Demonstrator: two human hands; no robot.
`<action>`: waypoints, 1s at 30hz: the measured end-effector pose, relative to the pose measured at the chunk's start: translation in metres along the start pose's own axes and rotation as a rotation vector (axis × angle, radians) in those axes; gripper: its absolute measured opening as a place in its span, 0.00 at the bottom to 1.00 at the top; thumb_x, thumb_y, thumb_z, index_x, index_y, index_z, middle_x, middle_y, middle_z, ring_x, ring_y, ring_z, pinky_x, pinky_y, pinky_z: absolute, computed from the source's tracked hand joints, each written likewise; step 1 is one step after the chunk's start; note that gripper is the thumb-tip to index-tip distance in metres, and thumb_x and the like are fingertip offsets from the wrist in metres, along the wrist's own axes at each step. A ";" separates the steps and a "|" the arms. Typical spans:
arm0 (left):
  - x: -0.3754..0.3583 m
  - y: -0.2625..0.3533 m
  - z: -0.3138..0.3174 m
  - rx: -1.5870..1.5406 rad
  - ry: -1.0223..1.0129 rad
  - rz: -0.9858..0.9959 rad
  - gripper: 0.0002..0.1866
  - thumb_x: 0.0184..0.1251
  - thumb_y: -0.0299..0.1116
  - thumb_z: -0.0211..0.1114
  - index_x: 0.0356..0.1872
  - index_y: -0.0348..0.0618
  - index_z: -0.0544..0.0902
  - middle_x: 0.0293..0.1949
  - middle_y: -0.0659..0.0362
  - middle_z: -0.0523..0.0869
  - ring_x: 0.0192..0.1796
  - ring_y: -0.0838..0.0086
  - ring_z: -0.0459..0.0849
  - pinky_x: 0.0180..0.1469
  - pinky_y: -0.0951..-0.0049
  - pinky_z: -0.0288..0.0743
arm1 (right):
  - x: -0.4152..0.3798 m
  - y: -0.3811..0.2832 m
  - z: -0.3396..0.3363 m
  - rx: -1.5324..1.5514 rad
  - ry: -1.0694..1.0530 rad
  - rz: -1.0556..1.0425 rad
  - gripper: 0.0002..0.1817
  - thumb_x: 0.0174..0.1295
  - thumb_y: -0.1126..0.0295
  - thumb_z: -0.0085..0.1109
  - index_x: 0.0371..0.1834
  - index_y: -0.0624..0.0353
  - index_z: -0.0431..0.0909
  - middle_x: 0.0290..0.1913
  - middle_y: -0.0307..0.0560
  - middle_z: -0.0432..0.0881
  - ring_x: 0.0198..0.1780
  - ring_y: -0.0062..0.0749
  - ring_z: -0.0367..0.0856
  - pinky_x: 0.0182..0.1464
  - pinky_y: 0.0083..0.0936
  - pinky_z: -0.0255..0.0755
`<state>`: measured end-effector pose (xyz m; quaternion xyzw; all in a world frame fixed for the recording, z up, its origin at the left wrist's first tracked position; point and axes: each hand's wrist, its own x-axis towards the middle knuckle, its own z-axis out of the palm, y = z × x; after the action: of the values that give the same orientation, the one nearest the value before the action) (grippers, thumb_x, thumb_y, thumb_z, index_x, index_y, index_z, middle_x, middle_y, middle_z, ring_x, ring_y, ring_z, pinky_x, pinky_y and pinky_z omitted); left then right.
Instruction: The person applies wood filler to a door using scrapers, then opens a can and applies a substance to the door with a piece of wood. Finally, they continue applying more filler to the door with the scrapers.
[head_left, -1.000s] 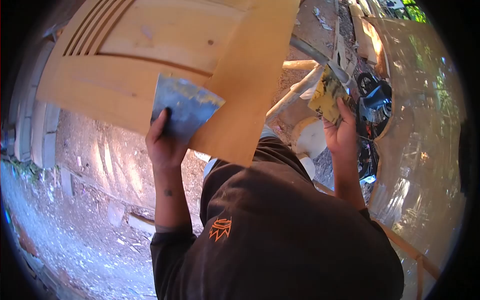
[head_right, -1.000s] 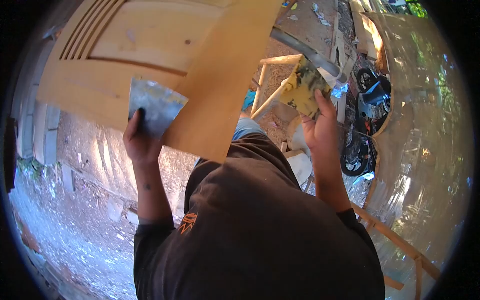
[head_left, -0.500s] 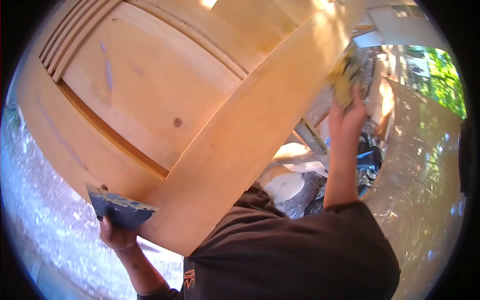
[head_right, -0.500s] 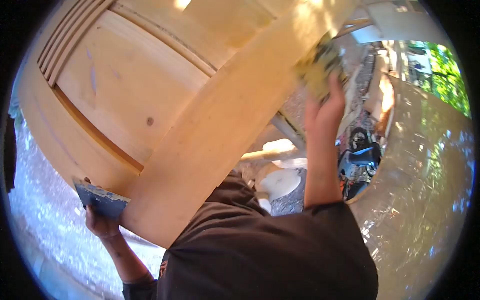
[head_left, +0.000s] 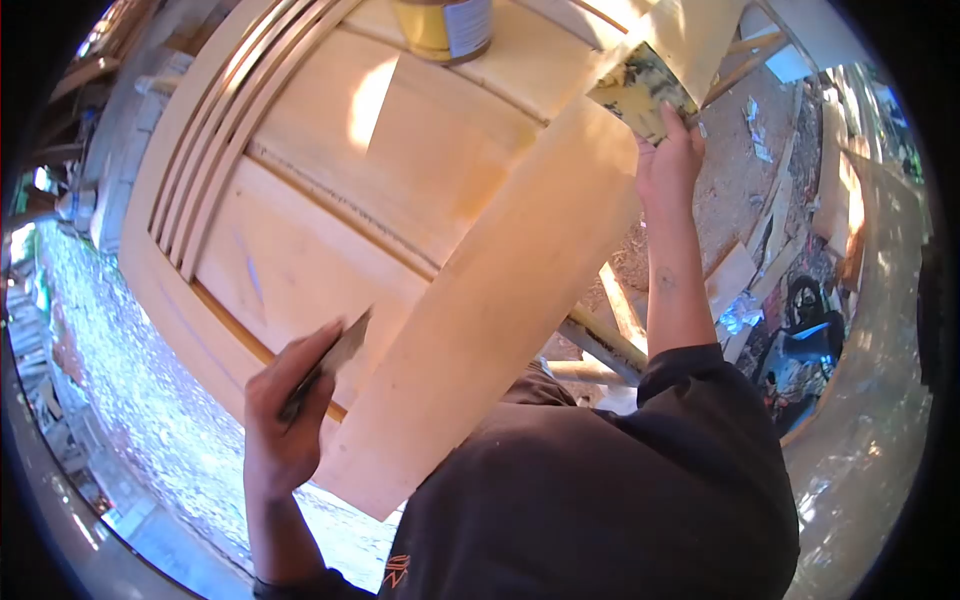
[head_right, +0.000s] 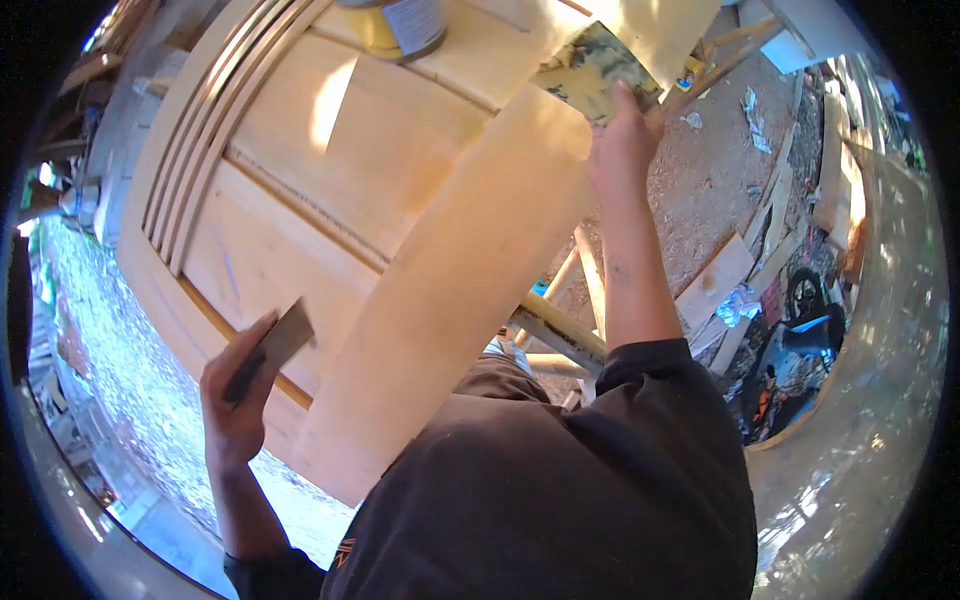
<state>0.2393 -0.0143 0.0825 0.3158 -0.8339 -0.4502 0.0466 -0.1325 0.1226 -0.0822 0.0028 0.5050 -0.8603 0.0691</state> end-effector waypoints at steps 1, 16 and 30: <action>0.025 0.013 0.005 0.082 -0.042 0.083 0.21 0.58 0.12 0.54 0.54 0.33 0.79 0.46 0.47 0.84 0.48 0.60 0.84 0.49 0.70 0.75 | 0.005 0.001 0.001 -0.030 -0.004 -0.035 0.20 0.65 0.74 0.55 0.58 0.70 0.66 0.54 0.54 0.76 0.51 0.39 0.79 0.52 0.35 0.77; 0.286 0.084 0.097 0.857 -0.540 0.502 0.20 0.52 0.17 0.55 0.44 0.43 0.87 0.41 0.48 0.86 0.46 0.52 0.82 0.53 0.59 0.73 | 0.018 0.014 -0.005 0.078 0.149 -0.106 0.20 0.67 0.72 0.54 0.60 0.70 0.65 0.55 0.54 0.76 0.53 0.36 0.80 0.53 0.27 0.78; 0.329 0.119 0.133 1.227 -0.808 0.435 0.19 0.53 0.18 0.54 0.42 0.48 0.86 0.41 0.54 0.86 0.45 0.61 0.84 0.48 0.65 0.77 | 0.006 0.006 -0.005 0.106 0.121 -0.042 0.19 0.69 0.71 0.51 0.59 0.70 0.66 0.55 0.54 0.76 0.55 0.34 0.79 0.56 0.26 0.76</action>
<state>-0.1289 -0.0586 0.0289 -0.0755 -0.9301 0.0322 -0.3581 -0.1377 0.1234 -0.0900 0.0480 0.4618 -0.8854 0.0201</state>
